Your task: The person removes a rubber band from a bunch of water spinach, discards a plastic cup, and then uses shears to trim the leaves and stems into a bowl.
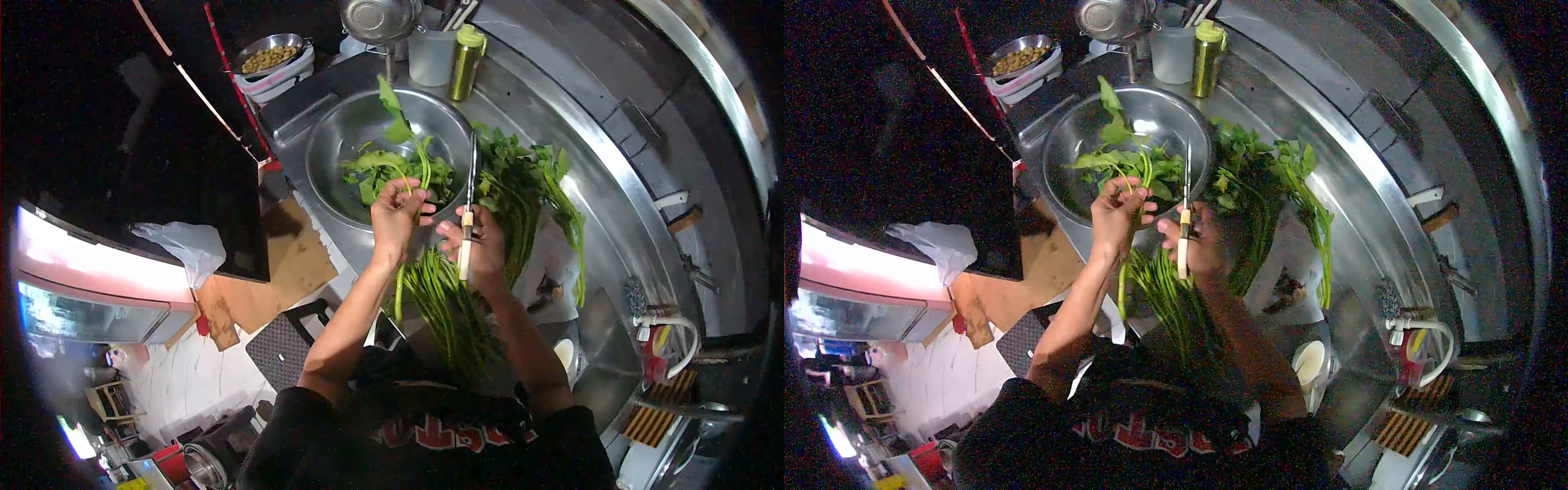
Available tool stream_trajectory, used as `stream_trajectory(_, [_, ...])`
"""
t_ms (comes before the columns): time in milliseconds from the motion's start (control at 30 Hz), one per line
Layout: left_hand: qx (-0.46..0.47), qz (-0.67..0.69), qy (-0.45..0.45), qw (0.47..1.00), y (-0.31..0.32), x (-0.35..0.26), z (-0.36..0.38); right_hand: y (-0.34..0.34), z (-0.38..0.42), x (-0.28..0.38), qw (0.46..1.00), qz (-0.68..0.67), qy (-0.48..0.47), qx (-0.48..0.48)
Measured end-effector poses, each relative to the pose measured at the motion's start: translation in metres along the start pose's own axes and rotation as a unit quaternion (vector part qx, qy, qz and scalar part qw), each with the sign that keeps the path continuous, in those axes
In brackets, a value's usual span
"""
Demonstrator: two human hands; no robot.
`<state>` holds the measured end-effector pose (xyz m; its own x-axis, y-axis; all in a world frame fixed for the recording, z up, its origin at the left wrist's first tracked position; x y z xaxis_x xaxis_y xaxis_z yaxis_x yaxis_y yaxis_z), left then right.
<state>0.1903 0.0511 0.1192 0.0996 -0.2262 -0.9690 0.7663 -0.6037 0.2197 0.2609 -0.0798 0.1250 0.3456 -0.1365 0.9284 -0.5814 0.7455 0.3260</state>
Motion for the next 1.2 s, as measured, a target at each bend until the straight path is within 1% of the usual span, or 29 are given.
stream_trajectory(133, [0.003, 0.0, 0.008, 1.0, -0.007, -0.009, -0.001, -0.002, 0.008, 0.015, 1.0, 0.018, -0.005, -0.017])
stream_trajectory(167, [-0.001, 0.002, 0.003, 1.0, -0.007, -0.01, 0.0, -0.006, 0.004, 0.015, 0.997, 0.046, -0.049, -0.03])
stream_trajectory(300, [0.012, 0.001, 0.0, 1.0, -0.008, -0.014, 0.002, -0.01, 0.004, 0.024, 0.996, 0.073, -0.05, -0.025])
stream_trajectory(367, [0.044, 0.029, -0.005, 0.999, -0.007, -0.014, 0.003, -0.01, 0.004, 0.027, 0.994, 0.088, -0.06, -0.011])
stream_trajectory(400, [0.044, 0.028, -0.005, 0.999, -0.007, -0.015, 0.002, -0.009, 0.006, 0.031, 0.994, 0.088, -0.06, -0.011])
stream_trajectory(467, [0.061, 0.062, -0.046, 0.995, -0.007, -0.014, 0.002, -0.007, 0.01, 0.035, 0.992, 0.12, -0.029, 0.007])
stream_trajectory(500, [0.061, 0.062, -0.046, 0.995, -0.008, -0.015, 0.001, -0.009, 0.009, 0.032, 0.992, 0.119, -0.029, 0.007])
stream_trajectory(567, [0.089, 0.097, -0.07, 0.989, -0.007, -0.014, 0.001, -0.011, 0.007, 0.029, 0.982, 0.153, -0.108, 0.024])
stream_trajectory(600, [0.089, 0.097, -0.07, 0.989, -0.009, -0.014, 0.0, -0.013, 0.007, 0.027, 0.982, 0.153, -0.108, 0.025])
stream_trajectory(667, [0.134, 0.154, -0.067, 0.977, -0.009, -0.012, -0.002, -0.015, 0.008, 0.026, 0.973, 0.201, -0.113, 0.021])
stream_trajectory(700, [0.134, 0.154, -0.066, 0.977, -0.012, -0.011, -0.003, -0.016, 0.008, 0.026, 0.973, 0.201, -0.113, 0.021])
stream_trajectory(767, [0.203, 0.193, -0.044, 0.959, -0.01, -0.013, -0.003, -0.015, 0.01, 0.029, 0.977, 0.176, -0.12, 0.024])
stream_trajectory(800, [0.203, 0.193, -0.044, 0.959, -0.011, -0.012, -0.002, -0.014, 0.01, 0.03, 0.977, 0.176, -0.12, 0.025])
stream_trajectory(867, [0.225, 0.181, -0.05, 0.956, -0.011, -0.01, 0.0, -0.013, 0.007, 0.04, 0.974, 0.159, -0.159, -0.012])
stream_trajectory(900, [0.226, 0.18, -0.05, 0.956, -0.01, -0.01, 0.002, -0.01, 0.004, 0.046, 0.974, 0.159, -0.159, -0.013])
stream_trajectory(967, [0.243, 0.153, -0.059, 0.956, -0.005, -0.01, 0.008, 0.003, 0.0, 0.07, 0.954, 0.161, -0.251, 0.014])
stream_trajectory(1000, [0.246, 0.152, -0.061, 0.955, -0.002, -0.012, 0.012, 0.009, -0.002, 0.078, 0.955, 0.16, -0.251, 0.01])
stream_trajectory(1067, [0.235, 0.107, -0.07, 0.964, 0.003, -0.014, 0.018, 0.025, -0.006, 0.096, 0.938, 0.177, -0.298, -0.004])
stream_trajectory(1100, [0.232, 0.106, -0.077, 0.964, 0.004, -0.011, 0.02, 0.031, -0.012, 0.102, 0.928, 0.176, -0.328, -0.015])
stream_trajectory(1200, [0.214, 0.067, -0.073, 0.972, 0.011, -0.014, 0.027, 0.041, -0.022, 0.109, 0.918, 0.193, -0.346, -0.004])
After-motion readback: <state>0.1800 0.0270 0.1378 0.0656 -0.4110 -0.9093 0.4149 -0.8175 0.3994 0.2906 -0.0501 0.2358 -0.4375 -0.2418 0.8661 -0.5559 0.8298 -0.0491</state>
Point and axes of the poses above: each hand's wrist, its own z-axis away from the middle knuckle, its own y-axis out of the palm, x = y × z, the point moved 5 cm from there along -z, towards the middle knuckle, and after that the axes turned 11 degrees about -z, right-handed, at the moved point
